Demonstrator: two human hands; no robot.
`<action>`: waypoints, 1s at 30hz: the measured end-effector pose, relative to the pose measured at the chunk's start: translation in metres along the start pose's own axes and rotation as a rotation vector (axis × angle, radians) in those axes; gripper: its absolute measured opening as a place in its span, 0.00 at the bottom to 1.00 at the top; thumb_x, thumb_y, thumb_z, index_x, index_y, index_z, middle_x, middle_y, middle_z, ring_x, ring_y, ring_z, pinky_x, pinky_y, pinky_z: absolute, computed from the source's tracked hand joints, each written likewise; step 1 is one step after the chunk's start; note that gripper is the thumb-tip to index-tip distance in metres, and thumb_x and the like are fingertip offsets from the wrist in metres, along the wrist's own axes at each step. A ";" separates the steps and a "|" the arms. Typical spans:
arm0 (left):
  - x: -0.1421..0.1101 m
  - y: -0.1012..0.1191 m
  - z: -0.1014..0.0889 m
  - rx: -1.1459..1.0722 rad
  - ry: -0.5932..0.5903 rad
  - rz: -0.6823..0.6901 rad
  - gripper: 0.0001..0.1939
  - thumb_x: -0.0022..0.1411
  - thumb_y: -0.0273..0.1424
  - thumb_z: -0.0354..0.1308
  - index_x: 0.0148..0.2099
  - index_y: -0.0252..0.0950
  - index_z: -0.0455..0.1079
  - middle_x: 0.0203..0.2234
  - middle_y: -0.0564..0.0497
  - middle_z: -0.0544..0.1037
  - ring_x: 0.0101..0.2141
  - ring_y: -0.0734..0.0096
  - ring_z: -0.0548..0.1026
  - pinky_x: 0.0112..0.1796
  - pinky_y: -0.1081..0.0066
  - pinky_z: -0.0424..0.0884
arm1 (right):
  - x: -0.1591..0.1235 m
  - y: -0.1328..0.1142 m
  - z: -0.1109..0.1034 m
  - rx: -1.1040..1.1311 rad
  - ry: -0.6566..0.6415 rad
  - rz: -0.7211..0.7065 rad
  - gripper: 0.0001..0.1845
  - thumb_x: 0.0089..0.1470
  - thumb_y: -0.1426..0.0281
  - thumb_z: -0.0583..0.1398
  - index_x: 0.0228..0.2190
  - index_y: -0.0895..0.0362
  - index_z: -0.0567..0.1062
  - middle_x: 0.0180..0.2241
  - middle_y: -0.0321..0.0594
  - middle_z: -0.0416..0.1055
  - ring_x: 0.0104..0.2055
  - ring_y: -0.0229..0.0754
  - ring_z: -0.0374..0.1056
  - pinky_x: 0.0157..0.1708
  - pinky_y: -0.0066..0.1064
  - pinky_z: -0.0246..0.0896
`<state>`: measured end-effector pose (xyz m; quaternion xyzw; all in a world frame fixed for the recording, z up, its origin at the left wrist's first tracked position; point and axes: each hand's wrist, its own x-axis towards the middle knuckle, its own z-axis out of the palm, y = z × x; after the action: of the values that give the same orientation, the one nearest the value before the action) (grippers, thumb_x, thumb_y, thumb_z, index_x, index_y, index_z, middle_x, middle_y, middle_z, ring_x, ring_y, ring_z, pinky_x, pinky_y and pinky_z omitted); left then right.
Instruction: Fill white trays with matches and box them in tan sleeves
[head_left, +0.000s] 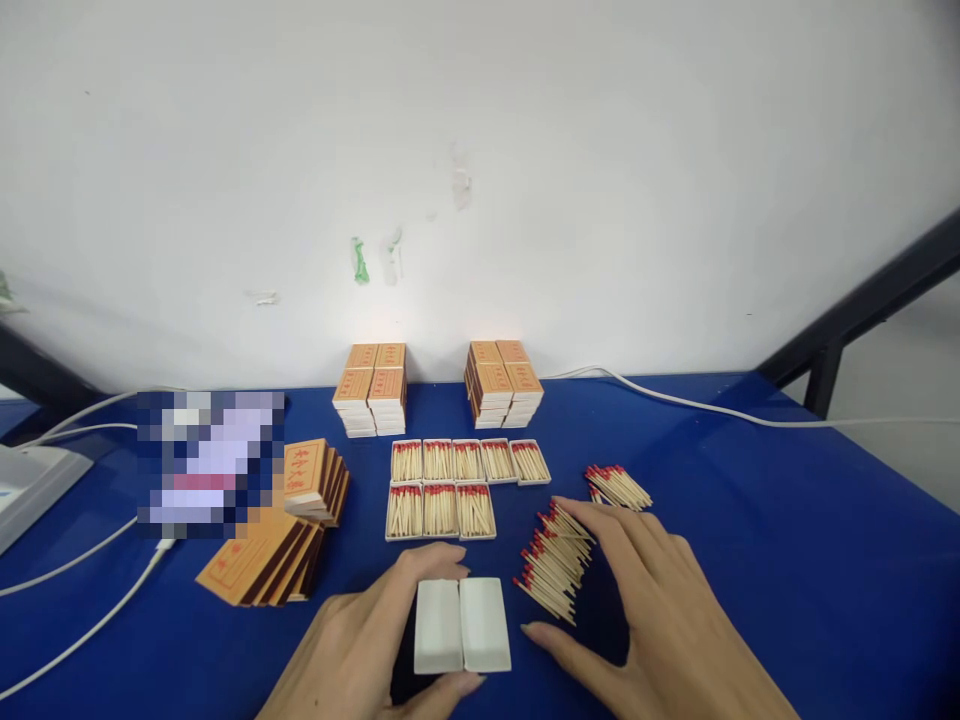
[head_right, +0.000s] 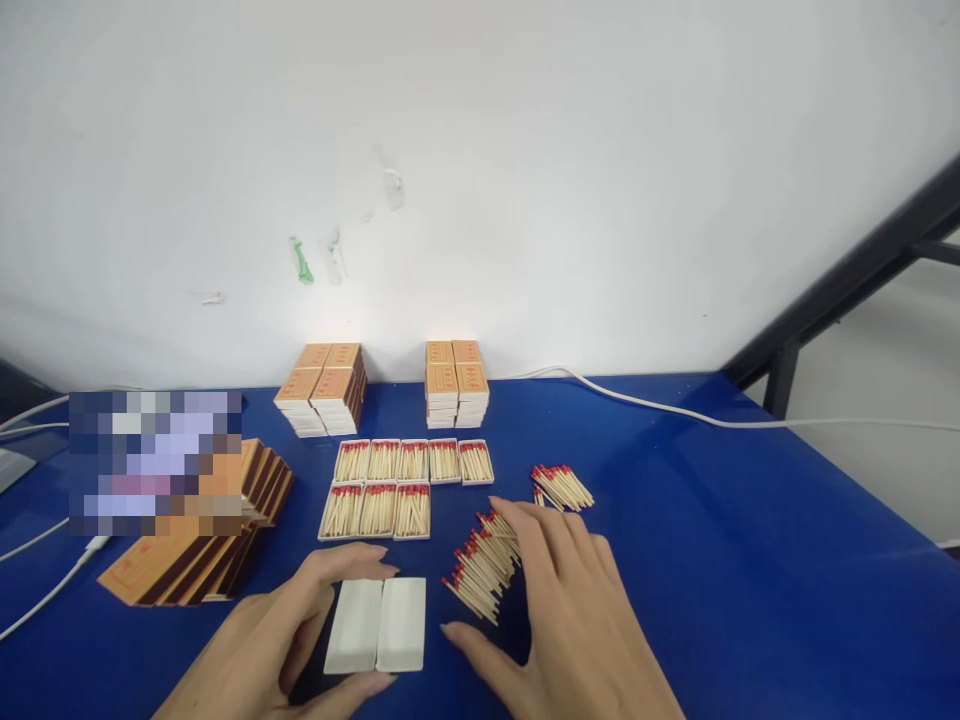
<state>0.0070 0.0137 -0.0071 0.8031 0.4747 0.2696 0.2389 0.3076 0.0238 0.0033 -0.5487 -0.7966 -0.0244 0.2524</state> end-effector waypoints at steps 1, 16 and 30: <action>-0.001 0.000 0.000 -0.002 0.007 0.001 0.36 0.66 0.35 0.75 0.71 0.51 0.65 0.18 0.69 0.67 0.14 0.71 0.66 0.18 0.74 0.61 | -0.001 -0.002 0.002 0.026 -0.007 0.008 0.38 0.66 0.49 0.70 0.68 0.46 0.67 0.59 0.50 0.82 0.55 0.64 0.82 0.49 0.55 0.79; -0.001 -0.002 0.003 0.007 -0.001 0.017 0.37 0.68 0.36 0.74 0.72 0.52 0.61 0.18 0.69 0.60 0.15 0.71 0.62 0.20 0.73 0.58 | 0.003 0.001 0.002 0.279 -0.101 0.134 0.18 0.73 0.63 0.65 0.61 0.41 0.76 0.56 0.39 0.82 0.59 0.49 0.83 0.55 0.38 0.83; 0.001 0.002 -0.001 0.060 -0.022 0.052 0.42 0.62 0.30 0.73 0.72 0.51 0.59 0.22 0.68 0.73 0.14 0.72 0.65 0.20 0.73 0.68 | 0.023 0.007 -0.010 0.230 -0.405 0.111 0.04 0.74 0.69 0.62 0.46 0.50 0.79 0.49 0.43 0.78 0.46 0.47 0.81 0.47 0.41 0.80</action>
<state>0.0086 0.0138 -0.0050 0.8249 0.4588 0.2526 0.2129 0.3116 0.0430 0.0204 -0.5531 -0.7971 0.1910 0.1494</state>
